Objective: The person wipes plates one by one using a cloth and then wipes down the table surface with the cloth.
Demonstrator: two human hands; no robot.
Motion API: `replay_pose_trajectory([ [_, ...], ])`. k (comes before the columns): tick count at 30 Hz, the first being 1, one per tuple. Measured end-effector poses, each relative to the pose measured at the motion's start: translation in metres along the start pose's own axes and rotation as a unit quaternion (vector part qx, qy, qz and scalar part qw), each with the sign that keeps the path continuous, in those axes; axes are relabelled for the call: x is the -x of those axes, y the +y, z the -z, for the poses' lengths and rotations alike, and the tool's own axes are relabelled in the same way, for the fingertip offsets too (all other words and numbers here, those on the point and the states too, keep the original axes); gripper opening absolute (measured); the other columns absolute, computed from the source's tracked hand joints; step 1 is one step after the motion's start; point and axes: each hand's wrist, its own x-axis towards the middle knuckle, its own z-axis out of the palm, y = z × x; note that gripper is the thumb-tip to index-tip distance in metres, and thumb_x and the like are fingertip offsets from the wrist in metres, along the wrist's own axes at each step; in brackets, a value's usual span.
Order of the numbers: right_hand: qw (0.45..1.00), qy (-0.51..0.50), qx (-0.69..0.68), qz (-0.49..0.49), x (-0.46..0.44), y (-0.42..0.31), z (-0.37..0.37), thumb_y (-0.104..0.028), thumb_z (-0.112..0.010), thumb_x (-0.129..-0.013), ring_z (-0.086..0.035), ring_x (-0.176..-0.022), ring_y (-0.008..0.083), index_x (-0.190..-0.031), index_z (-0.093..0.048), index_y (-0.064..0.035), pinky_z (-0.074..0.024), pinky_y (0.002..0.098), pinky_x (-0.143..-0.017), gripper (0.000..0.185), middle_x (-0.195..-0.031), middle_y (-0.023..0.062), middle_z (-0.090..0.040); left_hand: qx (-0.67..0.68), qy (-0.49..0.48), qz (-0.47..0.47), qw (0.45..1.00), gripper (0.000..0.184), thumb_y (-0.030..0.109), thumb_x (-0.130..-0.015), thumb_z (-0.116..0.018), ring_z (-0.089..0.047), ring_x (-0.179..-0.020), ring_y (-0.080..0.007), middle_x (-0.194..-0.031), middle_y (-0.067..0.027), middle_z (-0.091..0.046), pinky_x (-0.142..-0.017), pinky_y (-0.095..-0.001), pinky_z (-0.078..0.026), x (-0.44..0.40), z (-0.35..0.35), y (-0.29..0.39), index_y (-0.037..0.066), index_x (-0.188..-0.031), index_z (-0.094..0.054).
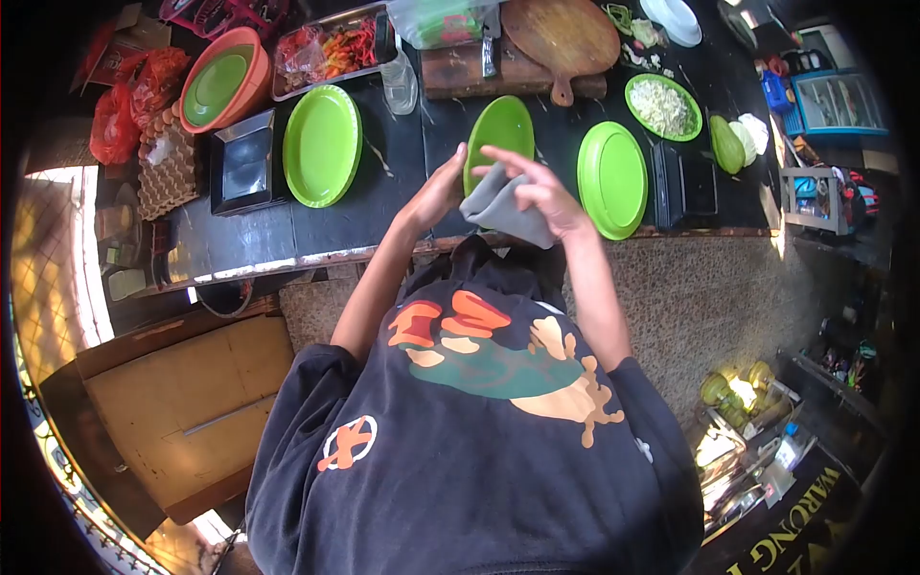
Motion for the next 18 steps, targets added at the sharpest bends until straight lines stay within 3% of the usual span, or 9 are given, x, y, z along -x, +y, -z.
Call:
replay_pose_trajectory([
  [3,0.994,0.012,0.104,-0.037,-0.007,0.03,0.008,-0.008,-0.056,-0.087,-0.056,-0.08,0.0069,-0.151,-0.062,-0.0058,-0.0468,0.0222,-0.075,0.065,-0.095,-0.0013,-0.063,-0.155,0.107,0.001,0.982,0.072,0.055,-0.108,-0.062,-0.063,-0.129,-0.0249,-0.146,-0.0152,-0.064,-0.107,-0.0401,-0.052,0.005,0.017,-0.01,0.002,-0.156,-0.05],
  [4,0.99,0.044,0.122,-0.055,-0.008,0.044,0.014,-0.008,-0.058,-0.088,-0.055,-0.075,0.0072,-0.149,-0.064,-0.0044,-0.0468,0.0232,-0.072,0.061,-0.088,-0.0022,-0.062,-0.203,0.141,0.005,0.969,0.065,0.044,-0.107,-0.068,-0.067,-0.119,-0.0213,-0.135,-0.0163,-0.07,-0.101,-0.0351,-0.054,0.005,0.025,-0.014,-0.003,-0.15,-0.056],
  [9,0.981,0.175,0.085,-0.007,0.013,0.064,0.04,-0.002,-0.059,-0.086,-0.059,-0.079,0.0076,-0.147,-0.063,0.0021,-0.0484,0.0231,-0.073,0.06,-0.095,0.0015,-0.067,-0.276,0.191,-0.064,0.94,0.063,0.032,-0.102,-0.075,-0.07,-0.116,-0.021,-0.128,-0.0162,-0.074,-0.1,-0.0342,-0.054,0.021,0.036,-0.021,-0.007,-0.148,-0.055],
  [11,0.971,0.233,0.053,0.018,0.009,0.067,0.046,0.0,-0.059,-0.086,-0.062,-0.082,0.0085,-0.147,-0.062,0.0025,-0.05,0.0235,-0.075,0.061,-0.1,0.0037,-0.07,-0.427,0.242,-0.084,0.867,0.07,0.034,-0.095,-0.082,-0.071,-0.115,-0.0264,-0.127,-0.0193,-0.074,-0.098,-0.0344,-0.055,0.027,0.033,-0.019,-0.005,-0.148,-0.057],
  [12,0.963,0.265,0.027,0.048,0.005,0.066,0.048,0.002,-0.059,-0.086,-0.065,-0.087,0.0101,-0.149,-0.06,0.0021,-0.0523,0.0246,-0.079,0.063,-0.107,0.0057,-0.071,-0.485,0.265,-0.086,0.829,0.093,0.042,-0.083,-0.091,-0.065,-0.129,-0.035,-0.14,-0.0247,-0.066,-0.106,-0.0399,-0.051,0.027,0.038,-0.021,-0.003,-0.153,-0.05],
  [13,0.952,0.295,0.001,0.077,-0.001,0.064,0.049,0.005,-0.06,-0.086,-0.068,-0.093,0.0118,-0.151,-0.058,0.0017,-0.0546,0.0256,-0.083,0.065,-0.114,0.0078,-0.072,-0.481,0.269,-0.085,0.83,0.093,0.042,-0.083,-0.091,-0.065,-0.129,-0.035,-0.14,-0.0247,-0.066,-0.106,-0.0399,-0.051,0.027,0.039,-0.023,-0.003,-0.153,-0.05],
  [15,0.96,0.265,0.052,0.076,-0.025,0.053,0.057,0.004,-0.064,-0.087,-0.071,-0.106,0.0151,-0.146,-0.059,0.0021,-0.0571,0.0299,-0.094,0.059,-0.122,0.0087,-0.072,-0.617,0.237,-0.249,0.708,0.125,0.053,-0.068,-0.098,-0.05,-0.145,-0.0402,-0.158,-0.0253,-0.05,-0.116,-0.0493,-0.042,0.028,0.045,-0.029,0.0,-0.163,-0.036],
  [16,0.957,0.262,0.081,0.099,-0.044,0.05,0.057,0.001,-0.067,-0.086,-0.071,-0.106,0.0166,-0.145,-0.06,0.0022,-0.0574,0.0306,-0.094,0.059,-0.122,0.0094,-0.073,-0.615,0.194,-0.189,0.741,0.156,0.063,-0.054,-0.101,-0.032,-0.158,-0.0403,-0.17,-0.025,-0.032,-0.123,-0.0584,-0.027,0.027,0.049,-0.032,0.001,-0.169,-0.016],
  [18,0.934,0.276,0.181,0.139,-0.082,0.055,0.058,-0.005,-0.073,-0.083,-0.071,-0.109,0.0214,-0.143,-0.06,0.002,-0.0572,0.0338,-0.097,0.062,-0.123,0.0124,-0.072,-0.624,0.172,-0.219,0.731,0.162,0.066,-0.052,-0.1,-0.029,-0.16,-0.0402,-0.172,-0.0249,-0.028,-0.124,-0.06,-0.025,0.028,0.044,-0.038,0.002,-0.17,-0.01],
])
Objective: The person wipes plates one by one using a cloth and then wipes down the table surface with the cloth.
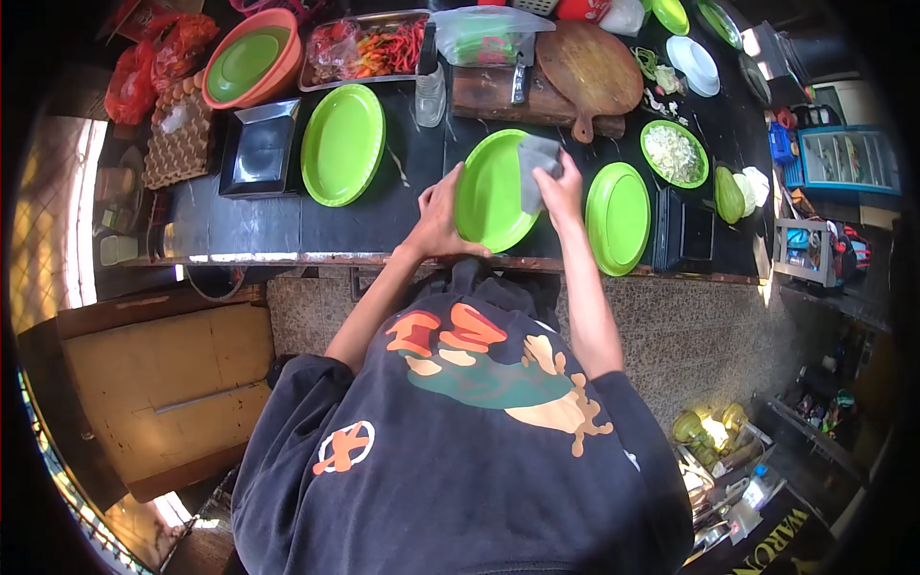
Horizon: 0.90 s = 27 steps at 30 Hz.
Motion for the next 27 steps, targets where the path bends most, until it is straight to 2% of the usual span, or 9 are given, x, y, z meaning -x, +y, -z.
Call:
replay_pose_trajectory([
  [3,0.963,0.025,0.254,0.087,-0.01,0.005,-0.043,-0.01,-0.081,-0.077,-0.063,-0.122,0.0373,-0.147,-0.057,-0.0015,-0.0526,0.0458,-0.108,0.075,-0.135,0.0225,-0.059,-0.023,0.004,-0.037,0.999,0.173,0.072,-0.047,-0.098,-0.022,-0.164,-0.038,-0.177,-0.0237,-0.019,-0.125,-0.0616,-0.019,0.004,-0.011,0.001,0.002,-0.171,0.0],
  [7,0.939,-0.078,0.292,0.166,0.036,0.013,-0.076,-0.006,-0.079,-0.076,-0.062,-0.119,0.0431,-0.145,-0.059,-0.0048,-0.0515,0.0489,-0.107,0.072,-0.132,0.0204,-0.062,-0.058,0.004,-0.033,0.998,0.173,0.078,-0.047,-0.095,-0.023,-0.163,-0.0346,-0.177,-0.0239,-0.018,-0.126,-0.0591,-0.019,0.006,-0.013,0.001,-0.001,-0.17,-0.003],
  [12,0.925,-0.175,0.288,0.177,0.079,0.008,-0.055,-0.007,-0.078,-0.076,-0.07,-0.114,0.0352,-0.134,-0.069,-0.0042,-0.0549,0.044,-0.103,0.059,-0.122,0.0176,-0.072,-0.054,0.041,-0.035,0.997,0.17,0.079,-0.05,-0.093,-0.029,-0.162,-0.0342,-0.176,-0.0232,-0.021,-0.124,-0.0597,-0.021,0.006,-0.018,-0.005,-0.001,-0.17,-0.004],
  [14,0.948,-0.256,0.19,-0.003,0.068,0.0,-0.037,-0.007,-0.075,-0.079,-0.076,-0.102,0.0268,-0.123,-0.075,-0.0021,-0.0588,0.0391,-0.093,0.044,-0.113,0.0144,-0.078,-0.057,0.044,-0.041,0.997,0.169,0.08,-0.05,-0.092,-0.03,-0.162,-0.0347,-0.177,-0.0227,-0.021,-0.125,-0.0597,-0.021,0.008,-0.018,-0.001,0.0,-0.17,-0.004],
  [15,0.954,-0.23,0.187,-0.039,0.056,-0.004,-0.032,-0.008,-0.073,-0.082,-0.077,-0.094,0.0218,-0.115,-0.078,-0.0021,-0.0598,0.0355,-0.087,0.033,-0.106,0.0123,-0.081,-0.054,0.053,-0.039,0.996,0.169,0.08,-0.05,-0.092,-0.03,-0.162,-0.0347,-0.177,-0.0227,-0.021,-0.125,-0.0597,-0.021,0.007,-0.019,-0.001,0.0,-0.17,-0.004],
  [17,0.962,-0.11,0.248,-0.001,0.032,-0.021,-0.028,-0.007,-0.073,-0.08,-0.077,-0.099,0.0275,-0.124,-0.074,-0.0045,-0.0596,0.0378,-0.09,0.044,-0.108,0.0158,-0.078,-0.058,0.042,-0.037,0.997,0.169,0.079,-0.05,-0.092,-0.03,-0.162,-0.0344,-0.177,-0.0219,-0.021,-0.126,-0.0601,-0.021,0.009,-0.019,-0.001,0.001,-0.171,-0.005],
  [20,0.955,-0.001,0.251,0.16,-0.024,0.009,-0.034,-0.005,-0.076,-0.079,-0.069,-0.109,0.0386,-0.136,-0.067,-0.0078,-0.0551,0.0461,-0.099,0.058,-0.116,0.0148,-0.07,-0.053,0.044,-0.039,0.997,0.168,0.08,-0.05,-0.092,-0.029,-0.162,-0.0342,-0.177,-0.0214,-0.02,-0.126,-0.0601,-0.02,0.01,-0.018,0.001,0.002,-0.171,-0.005],
  [24,0.925,-0.027,0.319,0.207,-0.019,0.003,-0.062,-0.002,-0.078,-0.077,-0.058,-0.121,0.0416,-0.141,-0.065,-0.0101,-0.0474,0.0482,-0.108,0.066,-0.129,0.0166,-0.061,-0.055,0.033,-0.04,0.997,0.165,0.08,-0.051,-0.092,-0.027,-0.163,-0.0334,-0.178,-0.0209,-0.02,-0.126,-0.0596,-0.02,0.011,-0.02,0.001,0.003,-0.171,-0.008],
  [27,0.89,-0.118,0.355,0.262,0.015,0.01,-0.072,0.003,-0.073,-0.075,-0.059,-0.116,0.0428,-0.14,-0.066,-0.0095,-0.0503,0.0487,-0.104,0.066,-0.124,0.0171,-0.064,-0.025,0.038,-0.034,0.998,0.156,0.078,-0.054,-0.091,-0.024,-0.164,-0.0321,-0.178,-0.0209,-0.02,-0.127,-0.0595,-0.019,0.01,-0.014,0.0,0.004,-0.169,-0.015],
])
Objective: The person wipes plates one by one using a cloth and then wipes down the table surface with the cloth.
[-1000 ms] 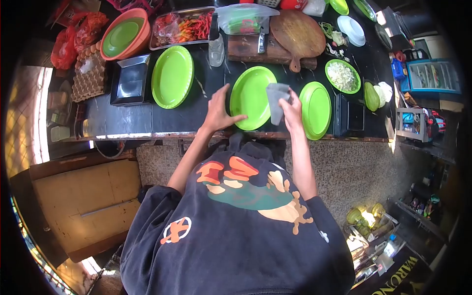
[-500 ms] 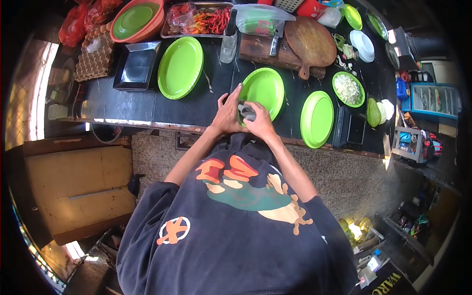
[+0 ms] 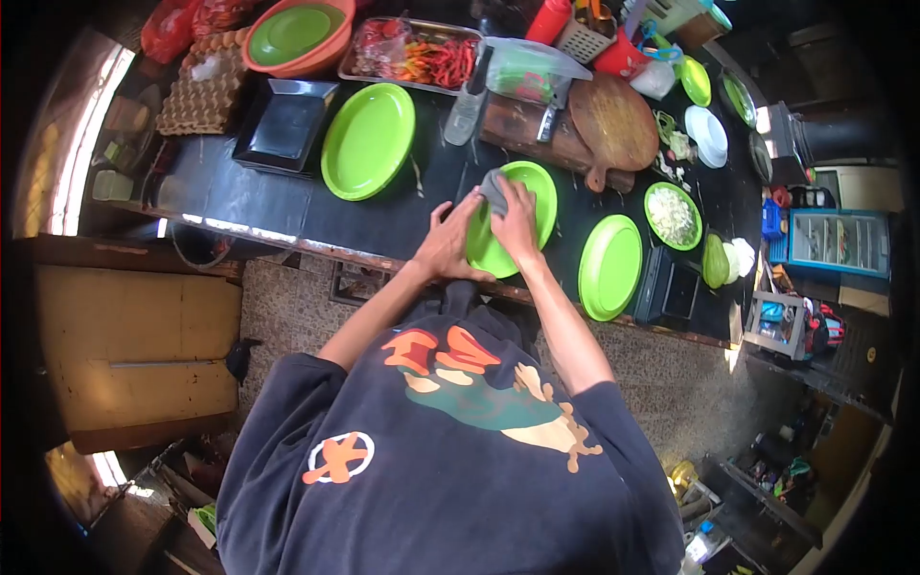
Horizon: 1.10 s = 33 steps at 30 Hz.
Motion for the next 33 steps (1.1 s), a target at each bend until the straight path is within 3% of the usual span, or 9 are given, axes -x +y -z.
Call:
replay_pose_trajectory([
  [3,0.995,-0.065,-0.079,-0.007,0.01,0.001,0.015,0.003,-0.071,-0.076,-0.061,-0.112,0.0425,-0.136,-0.07,-0.0097,-0.0515,0.0487,-0.102,0.062,-0.121,0.0175,-0.066,-0.019,-0.011,0.007,1.0,0.154,0.078,-0.055,-0.091,-0.024,-0.165,-0.0327,-0.178,-0.021,-0.019,-0.127,-0.0601,-0.018,0.004,0.003,0.005,0.004,-0.169,-0.017],
  [6,0.996,-0.075,-0.039,0.012,-0.019,0.02,0.033,0.003,-0.07,-0.076,-0.062,-0.109,0.0418,-0.133,-0.072,-0.0099,-0.052,0.0482,-0.101,0.058,-0.119,0.0174,-0.068,-0.026,-0.012,-0.001,1.0,0.153,0.078,-0.056,-0.09,-0.023,-0.165,-0.0328,-0.178,-0.021,-0.018,-0.128,-0.0606,-0.017,0.0,0.002,0.005,0.005,-0.168,-0.018],
  [10,1.0,-0.011,0.027,0.008,-0.051,-0.011,0.032,0.002,-0.074,-0.077,-0.059,-0.111,0.0399,-0.132,-0.073,-0.0141,-0.0519,0.0468,-0.101,0.058,-0.121,0.0153,-0.062,-0.03,-0.002,-0.009,1.0,0.15,0.083,-0.059,-0.085,-0.023,-0.165,-0.032,-0.178,-0.0208,-0.021,-0.129,-0.0594,-0.017,0.001,0.004,0.009,0.004,-0.168,-0.02],
  [12,0.987,-0.096,0.055,0.115,-0.042,-0.005,0.02,0.0,-0.08,-0.074,-0.057,-0.114,0.0359,-0.135,-0.073,-0.0189,-0.0509,0.0482,-0.102,0.065,-0.122,0.0122,-0.059,-0.089,-0.042,0.013,0.995,0.145,0.088,-0.061,-0.08,-0.023,-0.165,-0.0314,-0.176,-0.0207,-0.025,-0.129,-0.0581,-0.017,0.001,0.002,0.01,0.004,-0.167,-0.027],
  [15,0.984,-0.082,0.065,0.142,-0.044,0.006,0.021,-0.003,-0.081,-0.075,-0.057,-0.112,0.0346,-0.133,-0.076,-0.0217,-0.0519,0.047,-0.099,0.061,-0.122,0.0106,-0.058,-0.107,-0.051,0.02,0.993,0.141,0.09,-0.062,-0.076,-0.025,-0.164,-0.0302,-0.176,-0.0174,-0.028,-0.13,-0.0571,-0.016,0.0,0.003,0.013,0.002,-0.164,-0.035],
  [17,0.982,-0.054,0.154,0.099,-0.054,0.023,0.032,-0.004,-0.081,-0.077,-0.057,-0.11,0.0345,-0.132,-0.077,-0.0239,-0.0523,0.0448,-0.096,0.059,-0.119,0.0105,-0.059,-0.121,-0.03,0.012,0.992,0.137,0.09,-0.063,-0.076,-0.026,-0.164,-0.0299,-0.177,-0.0146,-0.028,-0.131,-0.0569,-0.017,0.001,0.003,0.014,0.001,-0.161,-0.04],
  [25,0.997,0.015,0.06,-0.039,-0.009,0.069,0.059,-0.001,-0.076,-0.078,-0.058,-0.105,0.0357,-0.136,-0.077,-0.0193,-0.0501,0.0454,-0.096,0.061,-0.111,0.0124,-0.062,-0.117,-0.035,0.031,0.992,0.137,0.09,-0.062,-0.076,-0.026,-0.164,-0.0282,-0.177,-0.0116,-0.029,-0.131,-0.055,-0.018,-0.002,0.004,0.017,0.002,-0.161,-0.042],
  [30,0.978,0.019,-0.051,-0.203,0.073,0.016,0.058,0.001,-0.072,-0.078,-0.062,-0.104,0.0349,-0.132,-0.079,-0.02,-0.0517,0.0452,-0.097,0.058,-0.108,0.0121,-0.063,-0.117,-0.031,0.021,0.992,0.14,0.091,-0.06,-0.076,-0.026,-0.164,-0.0289,-0.177,-0.0124,-0.03,-0.13,-0.0562,-0.018,-0.003,-0.002,0.013,0.003,-0.162,-0.04],
  [33,0.98,0.001,-0.091,-0.177,0.105,-0.01,0.059,-0.003,-0.073,-0.08,-0.069,-0.104,0.0331,-0.128,-0.081,-0.0189,-0.0552,0.0418,-0.094,0.052,-0.106,0.0128,-0.067,-0.12,-0.028,0.024,0.992,0.142,0.093,-0.059,-0.076,-0.026,-0.164,-0.0296,-0.177,-0.0132,-0.028,-0.129,-0.058,-0.017,-0.003,-0.002,0.013,0.006,-0.164,-0.035],
])
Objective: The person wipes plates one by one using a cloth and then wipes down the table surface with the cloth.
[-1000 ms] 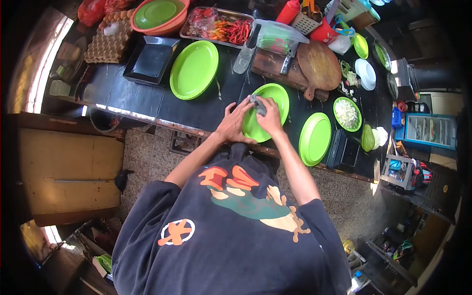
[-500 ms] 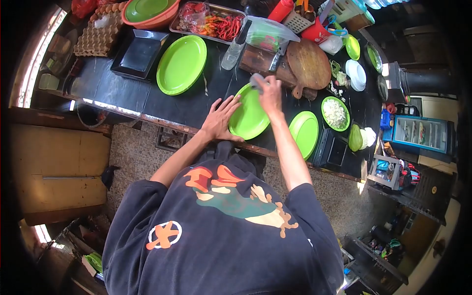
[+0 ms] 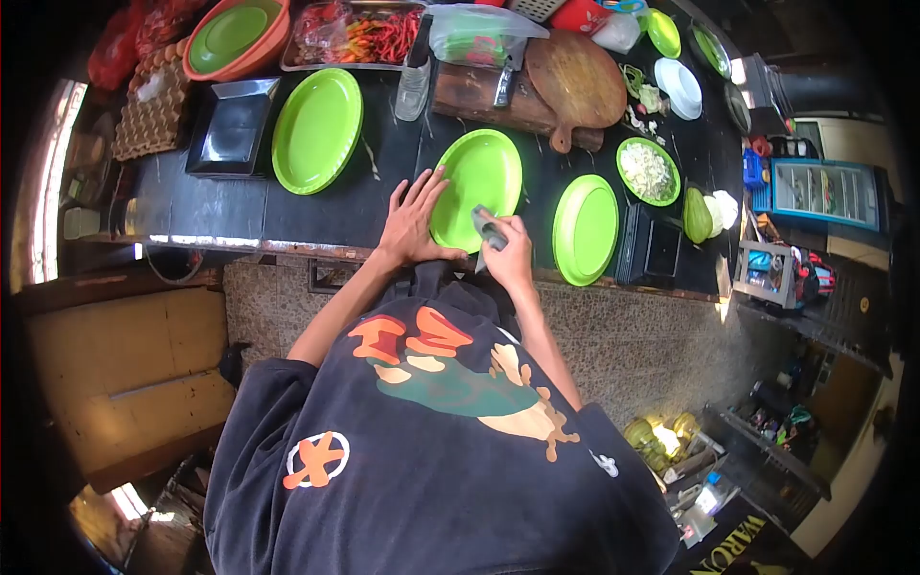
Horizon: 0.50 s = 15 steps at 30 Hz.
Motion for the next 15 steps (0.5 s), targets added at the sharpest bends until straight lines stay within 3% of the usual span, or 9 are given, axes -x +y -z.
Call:
replay_pose_trajectory([
  [3,0.997,-0.057,-0.039,-0.038,-0.023,-0.003,0.026,-0.002,-0.074,-0.08,-0.072,-0.099,0.0309,-0.125,-0.082,-0.0171,-0.0571,0.0396,-0.087,0.048,-0.103,0.0129,-0.071,0.006,0.001,-0.023,1.0,0.143,0.092,-0.061,-0.076,-0.023,-0.165,-0.0308,-0.178,-0.0134,-0.027,-0.129,-0.0588,-0.016,0.001,0.002,-0.003,0.006,-0.166,-0.032],
  [4,0.999,0.003,-0.032,0.007,-0.034,-0.001,0.029,0.0,-0.074,-0.081,-0.074,-0.093,0.0304,-0.122,-0.082,-0.0159,-0.0576,0.0385,-0.081,0.045,-0.099,0.0128,-0.073,0.006,-0.002,-0.026,1.0,0.143,0.092,-0.061,-0.076,-0.023,-0.165,-0.0308,-0.178,-0.0134,-0.027,-0.129,-0.0588,-0.016,0.0,0.003,-0.004,0.006,-0.166,-0.032],
  [5,0.997,0.053,-0.016,0.047,-0.048,0.007,0.031,0.002,-0.071,-0.082,-0.073,-0.097,0.0318,-0.124,-0.082,-0.0166,-0.0572,0.0396,-0.085,0.047,-0.102,0.013,-0.072,0.007,-0.009,-0.035,0.999,0.144,0.092,-0.062,-0.076,-0.022,-0.165,-0.0313,-0.178,-0.0135,-0.026,-0.129,-0.059,-0.015,0.001,0.004,-0.006,0.005,-0.167,-0.03],
  [7,0.997,0.067,-0.015,0.035,-0.069,0.011,0.041,0.004,-0.07,-0.082,-0.069,-0.105,0.033,-0.127,-0.081,-0.0177,-0.0558,0.0402,-0.092,0.051,-0.109,0.0125,-0.071,0.009,-0.018,-0.039,0.999,0.144,0.091,-0.062,-0.076,-0.021,-0.165,-0.0318,-0.178,-0.0137,-0.025,-0.129,-0.0592,-0.015,0.003,0.004,-0.008,0.005,-0.168,-0.028],
  [10,0.996,0.027,0.063,0.055,-0.067,0.027,0.037,0.004,-0.07,-0.081,-0.065,-0.112,0.0343,-0.131,-0.079,-0.018,-0.0534,0.0416,-0.1,0.056,-0.117,0.0119,-0.068,0.022,-0.017,-0.042,0.999,0.142,0.086,-0.066,-0.079,-0.022,-0.165,-0.0331,-0.177,-0.0179,-0.026,-0.129,-0.0582,-0.015,0.002,0.006,-0.007,0.006,-0.169,-0.025],
  [15,0.996,0.018,0.067,0.062,0.012,0.009,0.013,0.003,-0.068,-0.075,-0.063,-0.11,0.0345,-0.133,-0.078,-0.0194,-0.054,0.0438,-0.099,0.063,-0.117,0.0127,-0.066,0.021,-0.013,-0.035,0.999,0.142,0.087,-0.065,-0.078,-0.023,-0.165,-0.0314,-0.177,-0.0154,-0.027,-0.13,-0.0576,-0.015,0.002,0.005,-0.008,0.005,-0.169,-0.027],
])
